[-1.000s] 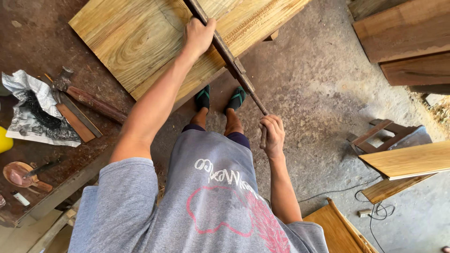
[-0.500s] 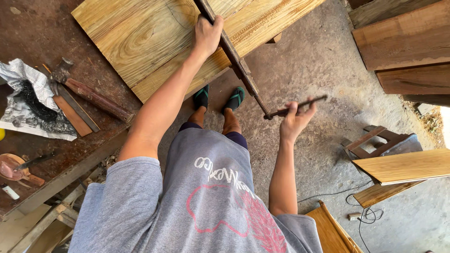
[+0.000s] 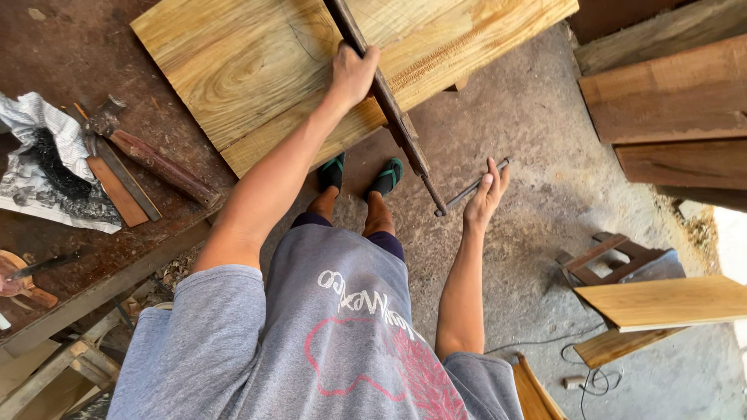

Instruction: The person applies a dark liquid to a wooden piece using a brush, then sets the container aside. They pick up two wooden planks, align them on a workbench, and secure them with a large clamp. Finally, they use a chisel to scrape excess material from the seam between the planks.

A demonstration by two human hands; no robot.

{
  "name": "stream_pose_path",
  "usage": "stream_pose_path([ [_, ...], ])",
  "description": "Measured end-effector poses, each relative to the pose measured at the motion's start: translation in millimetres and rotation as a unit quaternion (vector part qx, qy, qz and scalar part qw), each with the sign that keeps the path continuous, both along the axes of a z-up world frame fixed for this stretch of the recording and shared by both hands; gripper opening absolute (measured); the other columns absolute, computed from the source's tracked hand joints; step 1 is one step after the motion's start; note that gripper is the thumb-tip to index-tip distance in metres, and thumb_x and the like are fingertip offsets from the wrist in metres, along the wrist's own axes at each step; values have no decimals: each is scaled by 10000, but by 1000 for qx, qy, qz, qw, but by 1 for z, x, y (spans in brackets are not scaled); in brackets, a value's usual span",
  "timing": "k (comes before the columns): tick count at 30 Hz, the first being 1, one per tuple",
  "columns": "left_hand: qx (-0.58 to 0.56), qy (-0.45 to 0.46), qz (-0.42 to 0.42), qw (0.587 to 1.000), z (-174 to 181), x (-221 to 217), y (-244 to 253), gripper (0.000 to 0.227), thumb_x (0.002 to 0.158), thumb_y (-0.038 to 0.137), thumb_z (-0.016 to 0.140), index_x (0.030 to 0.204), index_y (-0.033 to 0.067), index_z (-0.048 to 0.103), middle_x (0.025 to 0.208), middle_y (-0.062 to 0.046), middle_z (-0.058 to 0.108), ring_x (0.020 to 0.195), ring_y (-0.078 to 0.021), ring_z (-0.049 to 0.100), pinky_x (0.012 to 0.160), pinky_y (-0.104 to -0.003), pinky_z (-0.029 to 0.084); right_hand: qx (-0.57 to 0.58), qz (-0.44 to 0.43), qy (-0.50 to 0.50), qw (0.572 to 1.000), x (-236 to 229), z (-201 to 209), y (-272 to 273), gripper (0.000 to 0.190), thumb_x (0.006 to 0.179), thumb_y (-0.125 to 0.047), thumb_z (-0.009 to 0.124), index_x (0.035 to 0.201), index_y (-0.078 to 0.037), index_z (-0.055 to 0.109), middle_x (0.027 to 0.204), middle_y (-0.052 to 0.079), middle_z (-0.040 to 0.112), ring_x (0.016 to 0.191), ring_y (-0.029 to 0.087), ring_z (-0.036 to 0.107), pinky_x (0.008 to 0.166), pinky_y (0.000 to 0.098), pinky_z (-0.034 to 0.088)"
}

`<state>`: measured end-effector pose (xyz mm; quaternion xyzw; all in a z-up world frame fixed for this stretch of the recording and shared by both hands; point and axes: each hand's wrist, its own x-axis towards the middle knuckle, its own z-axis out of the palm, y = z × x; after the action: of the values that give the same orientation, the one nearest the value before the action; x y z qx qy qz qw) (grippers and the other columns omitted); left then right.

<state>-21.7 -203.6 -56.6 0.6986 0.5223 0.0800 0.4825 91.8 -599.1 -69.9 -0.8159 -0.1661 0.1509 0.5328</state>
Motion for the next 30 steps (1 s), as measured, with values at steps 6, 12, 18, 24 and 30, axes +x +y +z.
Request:
stream_pose_path([
  [6, -35, -74, 2, 997, 29, 1, -7, 428, 943, 277, 592, 562, 178, 424, 521, 50, 411, 418, -102, 328, 416, -286, 422, -115, 53, -60, 990, -2, 65, 25, 384, 1136, -251, 550, 1447, -42, 637, 1718, 231, 166, 1541, 431, 274, 1176, 518, 390],
  [12, -50, -113, -3, 992, 62, -5, -4, 398, 950, 197, 628, 607, 143, 435, 530, 28, 448, 397, -96, 413, 412, -263, 471, 119, -108, 403, 901, -38, 83, 41, 460, 1123, -231, 464, 1506, -4, 349, 1051, 143, 673, 832, 244, 722, 765, 364, 636],
  [18, -51, -107, 90, 989, 95, 10, 17, 300, 867, 95, 580, 1040, 47, 339, 607, -20, 509, 395, -117, 511, 338, -297, 522, 150, -169, 279, 933, -58, 63, 48, 219, 1107, -220, 426, 1208, -26, 422, 729, 9, 452, 577, 157, 569, 615, 394, 639],
  [24, -16, -136, 67, 988, 95, 19, 17, 282, 902, 119, 602, 1035, 35, 369, 658, -3, 545, 469, -111, 579, 390, -267, 564, 193, -170, 240, 936, -59, 70, 52, 208, 1112, -231, 442, 1179, -34, 431, 723, 14, 435, 580, 151, 571, 617, 393, 625],
  [30, 13, -151, 61, 987, 83, 10, 22, 285, 891, 112, 622, 999, 80, 361, 677, -8, 541, 487, -122, 583, 400, -289, 556, 239, -149, 152, 947, -67, 72, 54, 194, 1133, -214, 463, 1179, -33, 412, 775, 3, 425, 624, 107, 495, 650, 390, 634],
])
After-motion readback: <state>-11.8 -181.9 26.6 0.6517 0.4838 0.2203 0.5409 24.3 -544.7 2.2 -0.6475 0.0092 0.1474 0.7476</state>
